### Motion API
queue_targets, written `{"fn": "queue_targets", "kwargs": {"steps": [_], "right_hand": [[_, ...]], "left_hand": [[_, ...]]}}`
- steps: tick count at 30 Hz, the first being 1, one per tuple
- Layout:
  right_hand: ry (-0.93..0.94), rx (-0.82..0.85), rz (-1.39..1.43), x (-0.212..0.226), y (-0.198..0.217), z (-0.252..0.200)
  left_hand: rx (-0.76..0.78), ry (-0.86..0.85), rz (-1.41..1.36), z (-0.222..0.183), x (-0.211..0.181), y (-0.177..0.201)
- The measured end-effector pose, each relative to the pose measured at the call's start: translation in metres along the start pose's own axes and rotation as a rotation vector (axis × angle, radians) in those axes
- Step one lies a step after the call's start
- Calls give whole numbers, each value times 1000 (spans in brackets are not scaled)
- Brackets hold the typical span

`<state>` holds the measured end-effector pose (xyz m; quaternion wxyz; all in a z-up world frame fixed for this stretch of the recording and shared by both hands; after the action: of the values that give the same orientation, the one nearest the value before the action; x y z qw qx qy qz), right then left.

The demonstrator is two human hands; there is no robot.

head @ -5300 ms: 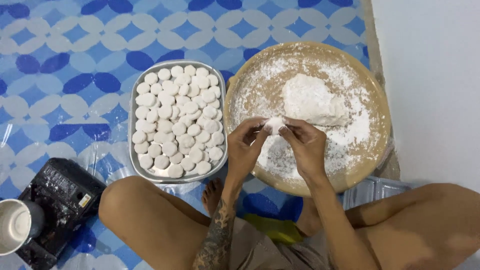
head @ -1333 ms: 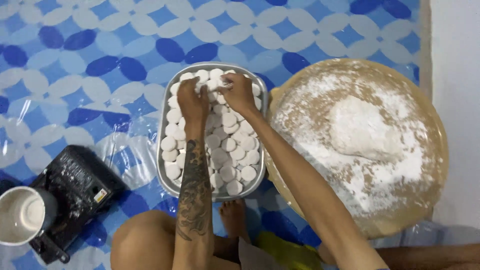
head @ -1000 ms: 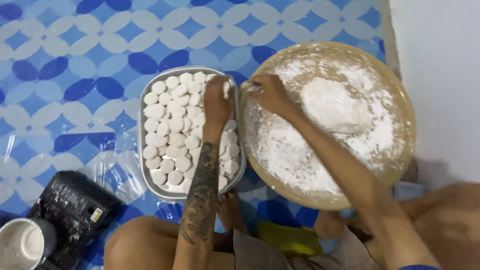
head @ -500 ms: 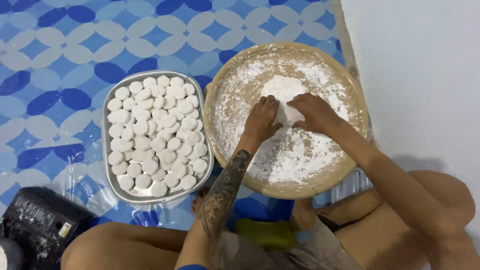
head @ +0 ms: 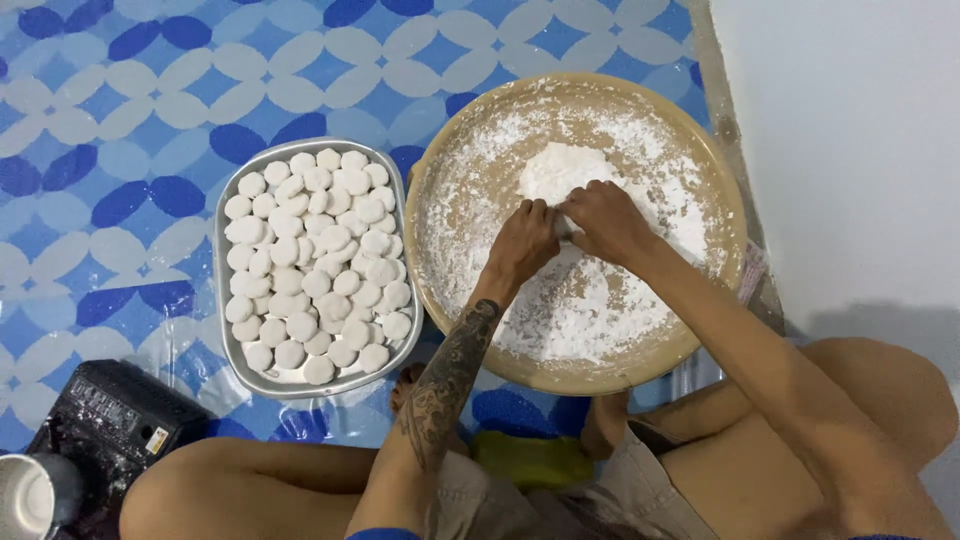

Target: Pinching off small pieces of dough, rolling them into balls, and placing them into a metal tray.

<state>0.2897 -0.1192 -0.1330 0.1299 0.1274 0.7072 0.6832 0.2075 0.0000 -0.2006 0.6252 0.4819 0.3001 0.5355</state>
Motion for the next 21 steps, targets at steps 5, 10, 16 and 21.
{"fn": "queue_targets", "kwargs": {"steps": [5,10,16,21], "right_hand": [[-12,-43,-74,5,1,2],[-44,-28,-98,13,15,-1],[-21,-48,-56,13,18,-2],[-4,-48,-51,10,14,2]], "left_hand": [[9,170,-83,-4,-1,-22],[-1,288,-264,-19,0,-7],[-127,360,-399,-31,-1,32],[4,281,-286,-31,2,72]]}}
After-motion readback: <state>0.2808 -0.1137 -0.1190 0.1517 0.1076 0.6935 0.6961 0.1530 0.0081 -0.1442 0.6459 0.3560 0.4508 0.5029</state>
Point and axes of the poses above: each hand's wrist, its own z-axis towards the middle knuckle, its own y-axis out of the back of the hand, x = y × z, the point moved 3 cm from there along z, towards the middle knuckle
